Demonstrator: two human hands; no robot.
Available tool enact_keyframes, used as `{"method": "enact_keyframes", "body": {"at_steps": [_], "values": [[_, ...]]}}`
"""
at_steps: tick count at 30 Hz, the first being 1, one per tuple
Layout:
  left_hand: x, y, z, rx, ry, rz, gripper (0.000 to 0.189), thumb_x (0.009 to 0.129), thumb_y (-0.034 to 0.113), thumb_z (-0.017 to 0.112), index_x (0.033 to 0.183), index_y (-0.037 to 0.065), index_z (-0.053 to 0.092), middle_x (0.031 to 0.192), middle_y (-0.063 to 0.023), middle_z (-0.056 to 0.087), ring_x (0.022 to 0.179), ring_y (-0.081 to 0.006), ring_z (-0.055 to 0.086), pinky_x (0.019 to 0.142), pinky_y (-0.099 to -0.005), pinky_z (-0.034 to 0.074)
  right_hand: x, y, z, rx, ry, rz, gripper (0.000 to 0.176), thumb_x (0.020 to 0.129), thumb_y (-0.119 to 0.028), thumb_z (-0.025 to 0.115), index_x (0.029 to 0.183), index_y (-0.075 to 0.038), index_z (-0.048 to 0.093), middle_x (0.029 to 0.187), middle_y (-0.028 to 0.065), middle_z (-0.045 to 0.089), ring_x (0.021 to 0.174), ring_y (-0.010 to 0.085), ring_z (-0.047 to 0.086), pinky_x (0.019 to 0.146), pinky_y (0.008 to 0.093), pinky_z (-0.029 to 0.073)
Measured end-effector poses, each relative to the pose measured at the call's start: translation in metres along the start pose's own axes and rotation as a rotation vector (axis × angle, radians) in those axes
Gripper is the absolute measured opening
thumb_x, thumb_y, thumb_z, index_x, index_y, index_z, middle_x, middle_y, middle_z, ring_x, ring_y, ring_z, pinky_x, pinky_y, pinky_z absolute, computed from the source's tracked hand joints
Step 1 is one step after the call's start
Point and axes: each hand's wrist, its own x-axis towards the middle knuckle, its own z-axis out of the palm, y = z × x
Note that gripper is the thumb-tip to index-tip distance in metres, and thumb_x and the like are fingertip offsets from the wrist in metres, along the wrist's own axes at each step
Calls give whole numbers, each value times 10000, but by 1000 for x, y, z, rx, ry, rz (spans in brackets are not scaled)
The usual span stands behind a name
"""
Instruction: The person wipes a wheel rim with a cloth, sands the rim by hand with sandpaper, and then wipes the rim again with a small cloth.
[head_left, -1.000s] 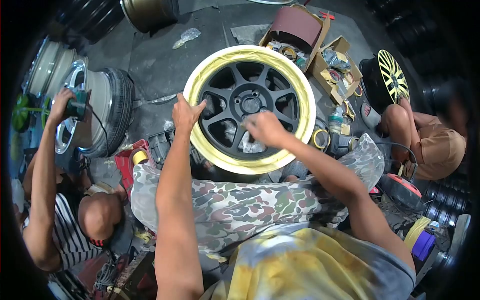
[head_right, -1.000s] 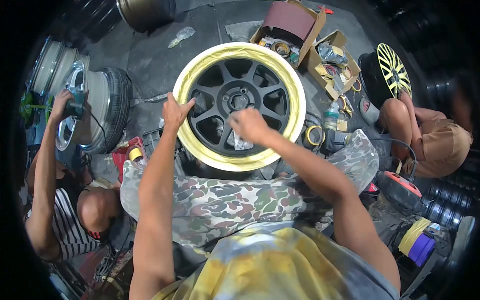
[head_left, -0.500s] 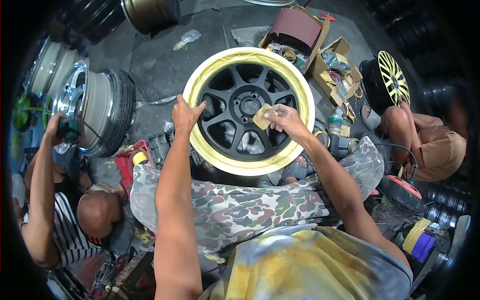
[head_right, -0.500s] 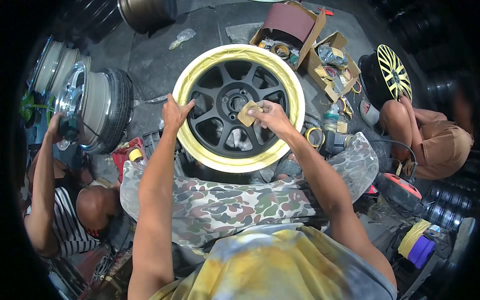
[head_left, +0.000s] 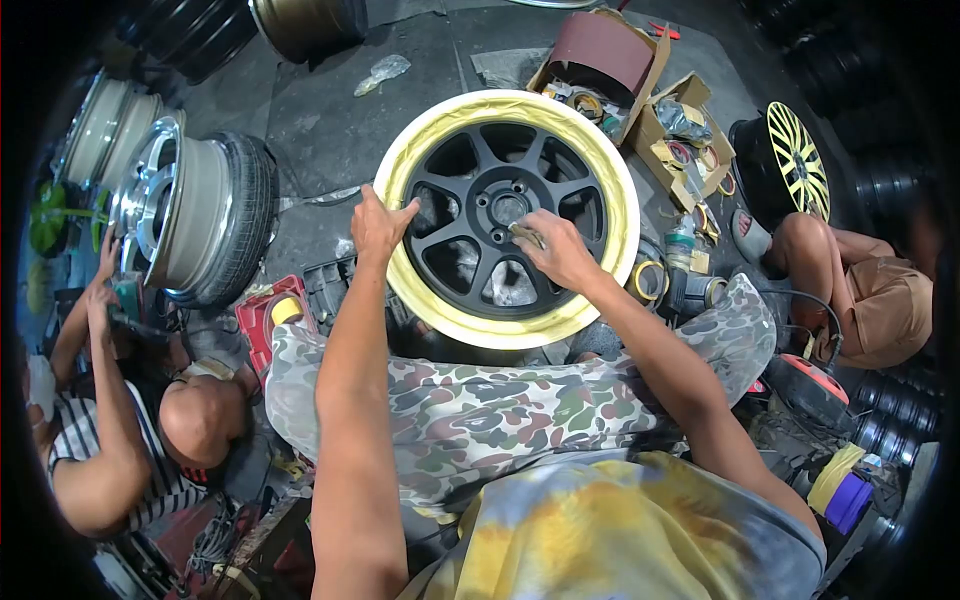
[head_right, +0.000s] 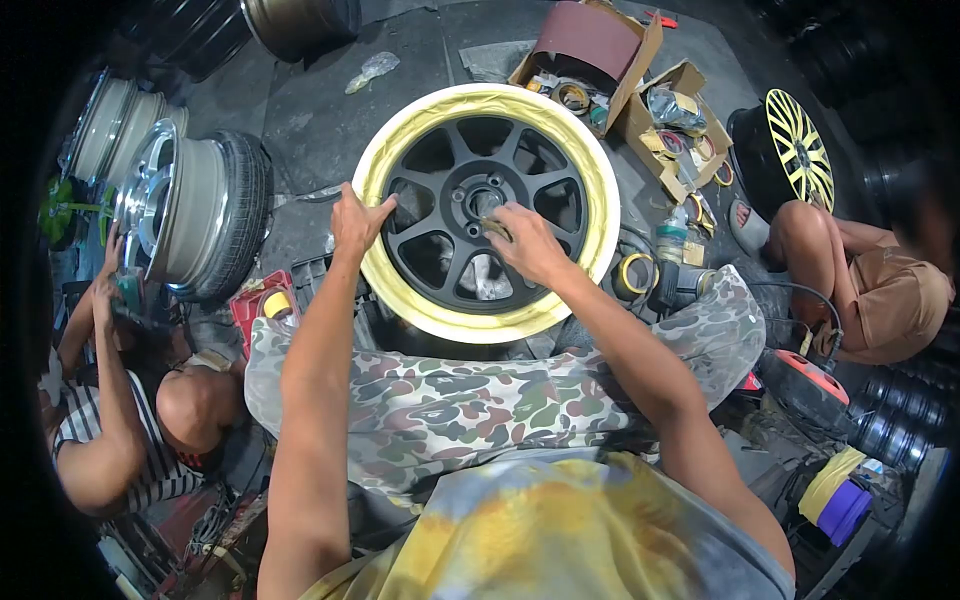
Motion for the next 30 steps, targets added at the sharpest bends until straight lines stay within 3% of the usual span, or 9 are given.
{"method": "enact_keyframes", "body": {"at_steps": [3, 8, 14, 16, 19, 24, 26, 28, 30], "values": [[0, 1, 1, 7, -3, -10, 835, 709, 553, 818, 1177, -69, 515, 1090, -341, 681, 1071, -491, 653, 947, -511, 516, 11, -6, 21, -118, 42, -148, 223, 885, -128, 701, 1072, -8, 713, 988, 204, 643, 916, 407, 662, 804, 494, 532], [1, 1, 1, 5, -11, -22, 833, 707, 544, 828, 1181, -66, 517, 1085, -340, 684, 1067, -490, 656, 951, -512, 516, 24, -4, 53, -240, -59, -69, 211, 910, -122, 651, 1050, 27, 704, 997, 206, 636, 931, 416, 650, 840, 485, 538], [1, 0, 5, 4, 14, -4, 802, 716, 495, 838, 1201, -57, 516, 1068, -304, 704, 1038, -459, 681, 923, -502, 544, 29, 4, 54, -371, -126, -218, 196, 916, -100, 605, 1036, 37, 677, 1063, 198, 613, 1013, 380, 621, 880, 472, 520], [1, 0, 3, 4, 20, -8, 802, 713, 493, 839, 1197, -59, 517, 1064, -305, 704, 1034, -461, 681, 923, -503, 543, 45, 6, 64, -505, -23, -278, 191, 897, -73, 596, 1041, 19, 682, 1045, 197, 615, 992, 385, 623, 861, 477, 520], [-1, 2, 3, 18, 11, -20, 814, 714, 505, 835, 1209, -57, 518, 1069, -307, 702, 1036, -464, 680, 925, -505, 544, 49, 10, 69, -482, -31, -231, 268, 896, -40, 567, 1135, 30, 667, 983, 195, 594, 950, 380, 614, 848, 459, 500], [2, -3, 6, 24, 10, -6, 844, 712, 516, 837, 1237, -59, 511, 1069, -306, 702, 1040, -461, 680, 928, -501, 547, 19, 4, 43, -448, -148, -277, 283, 879, -19, 561, 1140, 10, 666, 1015, 168, 591, 938, 352, 610, 817, 460, 479], [0, 0, 4, 15, -1, -10, 862, 710, 519, 839, 1252, -62, 503, 1070, -308, 702, 1042, -462, 680, 929, -498, 548, 33, 2, 52, -627, -39, -403, 231, 803, -41, 610, 1018, -18, 690, 1019, 117, 615, 993, 293, 606, 864, 417, 467], [2, -1, 6, 27, -1, -17, 863, 711, 517, 840, 1254, -61, 501, 1070, -309, 701, 1042, -462, 680, 928, -498, 547, 44, -1, 59, -701, -26, -349, 188, 812, -65, 603, 974, -41, 693, 1025, 99, 610, 992, 262, 590, 859, 387, 442], [4, -4, 7, 39, -1, -17, 863, 711, 515, 841, 1257, -60, 499, 1071, -310, 701, 1043, -461, 680, 927, -499, 547, 39, -5, 57, -728, -47, -289, 349, 844, -28, 572, 1180, 21, 653, 1059, 114, 593, 976, 281, 578, 836, 402, 443]]}}
